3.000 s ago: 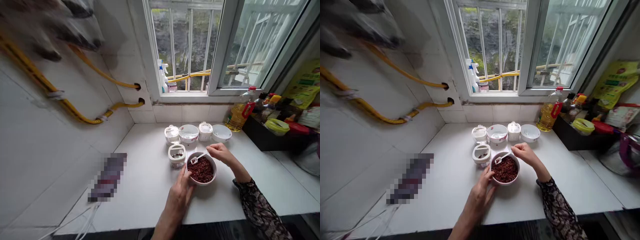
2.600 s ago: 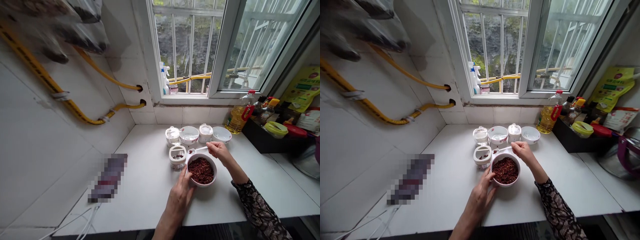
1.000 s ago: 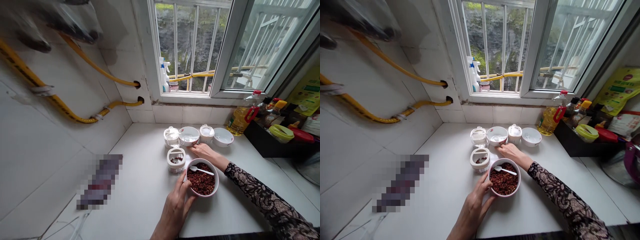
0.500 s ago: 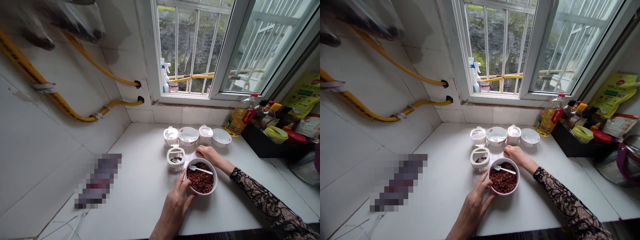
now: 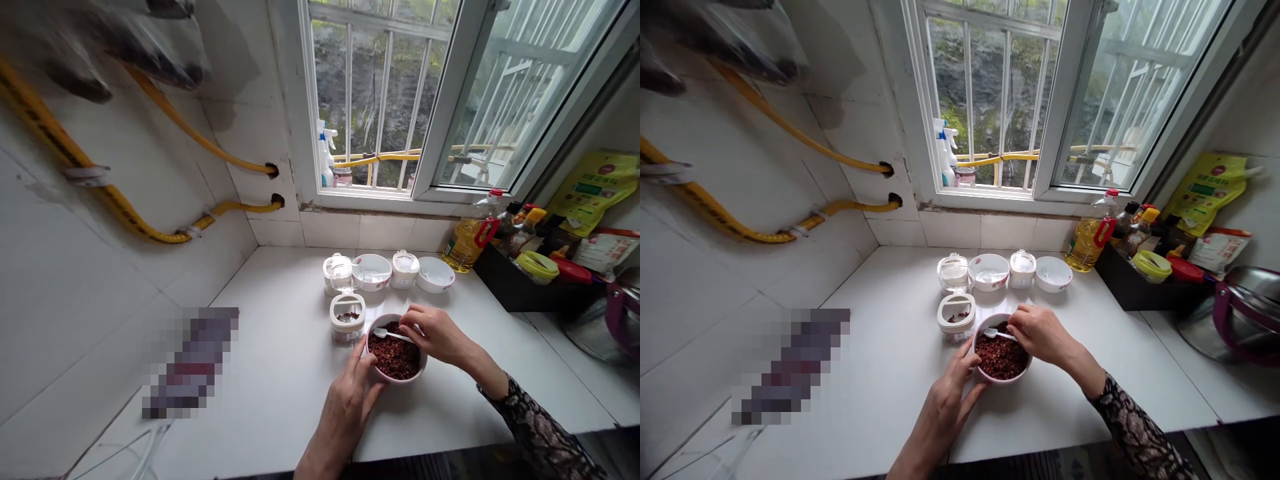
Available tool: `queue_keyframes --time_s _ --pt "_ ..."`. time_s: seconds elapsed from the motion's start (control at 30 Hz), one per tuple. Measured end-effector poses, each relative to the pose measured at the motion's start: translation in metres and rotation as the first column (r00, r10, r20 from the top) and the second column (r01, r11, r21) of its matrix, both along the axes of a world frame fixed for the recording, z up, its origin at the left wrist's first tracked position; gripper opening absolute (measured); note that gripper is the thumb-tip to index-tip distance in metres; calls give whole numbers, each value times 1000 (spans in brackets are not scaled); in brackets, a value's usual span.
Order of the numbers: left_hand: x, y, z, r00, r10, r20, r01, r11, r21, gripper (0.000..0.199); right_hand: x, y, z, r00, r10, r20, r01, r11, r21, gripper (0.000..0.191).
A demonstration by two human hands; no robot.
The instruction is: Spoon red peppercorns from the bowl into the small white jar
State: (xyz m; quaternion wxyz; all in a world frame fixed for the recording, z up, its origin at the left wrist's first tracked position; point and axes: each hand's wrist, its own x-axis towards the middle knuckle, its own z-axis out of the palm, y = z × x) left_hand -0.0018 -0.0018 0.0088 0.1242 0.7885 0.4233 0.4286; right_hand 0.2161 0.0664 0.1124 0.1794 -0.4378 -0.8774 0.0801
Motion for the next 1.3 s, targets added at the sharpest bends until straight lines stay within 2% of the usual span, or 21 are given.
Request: queue_keyframes --time_s 0.07,0.2,0.37,0.53,0.67,0.8,0.93,1.0,1.17,1.3 --pt "-1 1 -2 1000 -8 -9 8 1000 -9 38 4 -6 4 987 -85 136 78 995 60 18" --pt "-2 2 -6 1000 -9 -7 9 1000 11 36 5 -16 7 932 -157 327 140 987 76 15" --pt "-2 3 -7 999 -33 24 32 999 10 35 -3 -19 3 887 -250 387 242 968 70 13" --pt "-2 2 -4 1000 -28 0 28 1000 7 34 -4 -18 5 925 -258 278 284 957 -55 8" --pt "-2 1 -2 999 -2 -32 3 1000 16 35 -2 -16 7 956 -258 143 268 961 -60 6" --pt "-2 1 -2 998 11 -58 -10 1000 17 32 -4 -6 9 970 -220 -104 212 974 -82 9" --pt "-2 1 0 998 19 -59 -18 999 26 30 -14 7 4 923 -180 -340 144 981 -128 13" --pt "-2 1 2 998 15 -60 -14 999 30 30 -18 13 -3 926 -149 -347 129 988 -79 15" --pt "0 1 7 999 32 -44 -30 998 50 27 -13 22 -19 975 -97 -200 126 982 140 22" --pt "0 0 7 998 38 -50 -35 997 68 26 -3 22 -17 949 -39 -312 78 990 115 22"
